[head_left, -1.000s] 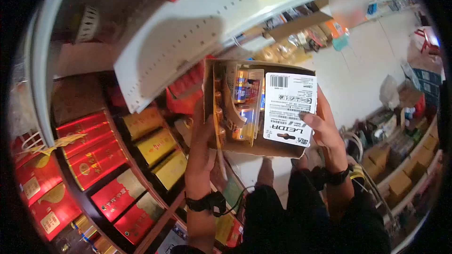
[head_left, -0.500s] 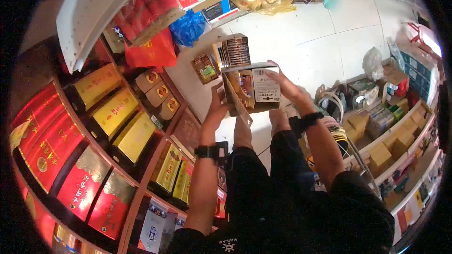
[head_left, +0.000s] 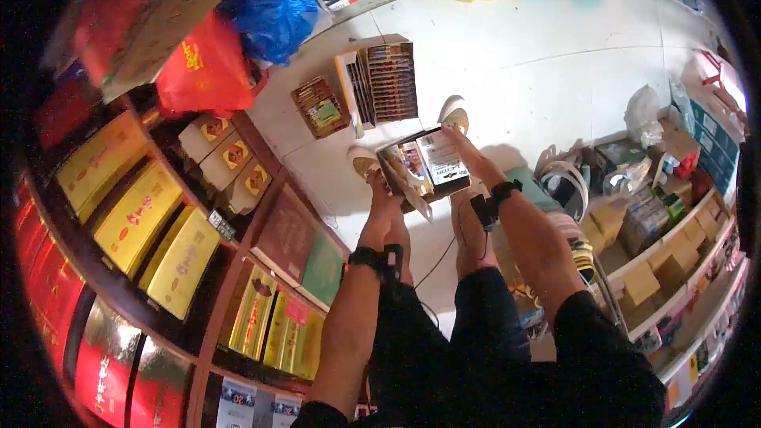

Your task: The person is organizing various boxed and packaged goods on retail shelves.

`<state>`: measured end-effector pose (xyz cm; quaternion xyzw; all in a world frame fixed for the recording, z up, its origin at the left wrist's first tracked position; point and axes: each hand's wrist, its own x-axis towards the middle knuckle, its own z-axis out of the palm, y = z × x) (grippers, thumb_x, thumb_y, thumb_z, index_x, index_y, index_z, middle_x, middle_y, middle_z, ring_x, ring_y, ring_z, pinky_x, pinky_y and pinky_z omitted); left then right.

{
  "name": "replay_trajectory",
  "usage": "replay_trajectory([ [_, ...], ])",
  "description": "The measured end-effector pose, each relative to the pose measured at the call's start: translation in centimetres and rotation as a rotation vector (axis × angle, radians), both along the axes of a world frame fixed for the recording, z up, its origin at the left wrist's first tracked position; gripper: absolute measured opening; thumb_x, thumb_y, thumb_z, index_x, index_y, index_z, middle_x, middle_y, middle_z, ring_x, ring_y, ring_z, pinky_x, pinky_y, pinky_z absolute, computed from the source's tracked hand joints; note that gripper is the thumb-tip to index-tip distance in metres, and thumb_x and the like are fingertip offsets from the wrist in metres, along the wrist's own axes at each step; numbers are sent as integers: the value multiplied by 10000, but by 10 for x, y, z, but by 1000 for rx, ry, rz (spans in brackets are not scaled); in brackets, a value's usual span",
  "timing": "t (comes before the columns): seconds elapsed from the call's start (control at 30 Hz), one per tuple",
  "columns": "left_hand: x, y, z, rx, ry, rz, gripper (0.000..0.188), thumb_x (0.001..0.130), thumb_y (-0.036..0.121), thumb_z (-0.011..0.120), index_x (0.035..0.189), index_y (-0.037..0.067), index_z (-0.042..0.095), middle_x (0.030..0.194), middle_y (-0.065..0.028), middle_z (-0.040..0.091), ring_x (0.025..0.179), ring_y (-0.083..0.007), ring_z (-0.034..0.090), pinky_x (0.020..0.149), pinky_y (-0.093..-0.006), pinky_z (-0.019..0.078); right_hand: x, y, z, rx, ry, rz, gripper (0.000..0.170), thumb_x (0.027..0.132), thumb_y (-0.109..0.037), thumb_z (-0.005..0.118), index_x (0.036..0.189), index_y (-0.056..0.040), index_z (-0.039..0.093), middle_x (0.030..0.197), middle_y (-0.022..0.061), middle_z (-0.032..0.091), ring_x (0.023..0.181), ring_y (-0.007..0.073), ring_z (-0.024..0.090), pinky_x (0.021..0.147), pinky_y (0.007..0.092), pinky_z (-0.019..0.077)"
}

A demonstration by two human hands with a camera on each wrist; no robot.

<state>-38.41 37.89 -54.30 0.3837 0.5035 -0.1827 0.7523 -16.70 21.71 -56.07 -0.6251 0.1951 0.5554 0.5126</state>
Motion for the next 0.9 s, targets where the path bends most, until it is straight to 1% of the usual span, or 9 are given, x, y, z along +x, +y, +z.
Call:
replay_trajectory([
  [0.13, 56, -33, -31, 334, 52, -48, 840, 689, -110, 603, 1425, 127, 274, 1309, -99, 495, 1175, -260, 544, 939, -393, 510, 39, -6, -66, 41, 52, -22, 582, 993, -562, 444, 1239, -42, 534, 1074, 71, 627, 961, 191, 609, 905, 337, 484],
  [0.23, 84, -59, -94, 279, -15, -23, 851, 685, -85, 663, 1378, 82, 199, 1286, -149, 465, 1186, -258, 519, 974, -349, 480, 85, -20, -114, -108, 32, 161, 713, 976, -631, 380, 1392, -65, 501, 1229, 173, 636, 1082, 299, 615, 961, 419, 468],
  [0.37, 138, -116, -158, 72, -25, 245, 805, 678, -71, 700, 1328, 82, 250, 1254, -125, 482, 1112, -199, 552, 940, -339, 500, 160, -8, -146, -71, -516, 653, 770, 948, -707, 335, 1413, -120, 516, 1358, 170, 580, 1224, 340, 561, 1070, 418, 404],
  [0.43, 165, -144, -181, -70, -65, 355, 700, 690, -74, 683, 1295, 80, 368, 1235, -87, 520, 1097, -195, 565, 929, -361, 509, 203, 20, -131, -131, -313, 889, 647, 1015, -566, 322, 1422, -93, 494, 1459, 147, 493, 1253, 322, 548, 1076, 388, 403],
  [0.47, 175, -154, -192, -104, -77, 393, 652, 696, -76, 675, 1279, 79, 427, 1225, -68, 539, 1089, -193, 571, 924, -372, 513, 208, 10, -178, -93, -459, 1008, 549, 1035, -490, 332, 1449, -155, 468, 1461, 130, 492, 1254, 333, 545, 1090, 383, 405],
  [0.5, 183, -159, -206, -125, -67, 429, 602, 707, -72, 656, 1257, 81, 465, 1214, -67, 555, 1088, -203, 578, 937, -375, 506, 222, 36, -141, -215, -326, 1044, 441, 1062, -337, 313, 1465, -213, 438, 1471, 119, 474, 1245, 341, 546, 1091, 381, 423],
  [0.57, 203, -168, -231, -164, -45, 503, 512, 730, -64, 617, 1214, 86, 541, 1192, -65, 587, 1087, -223, 591, 964, -381, 491, 232, 23, -199, 57, -897, 1375, 454, 1056, -388, 319, 1463, -229, 446, 1465, 114, 485, 1257, 340, 538, 1095, 388, 421],
  [0.63, 209, -173, -266, -135, -54, 517, 525, 738, -60, 635, 1230, 80, 519, 1191, -71, 582, 1074, -223, 597, 946, -373, 503, 237, 50, -186, -147, -513, 1054, 730, 931, -715, 365, 1373, -170, 567, 1322, 141, 616, 1226, 344, 573, 1055, 411, 429],
  [0.9, 239, -123, -217, -176, -24, 674, 643, 845, -44, 626, 1388, 71, 302, 1339, -182, 455, 1132, -339, 579, 976, -439, 530, 232, 81, -184, -108, -857, 985, 663, 997, -586, 356, 1321, -56, 588, 1146, 260, 664, 1117, 408, 618, 981, 432, 468],
])
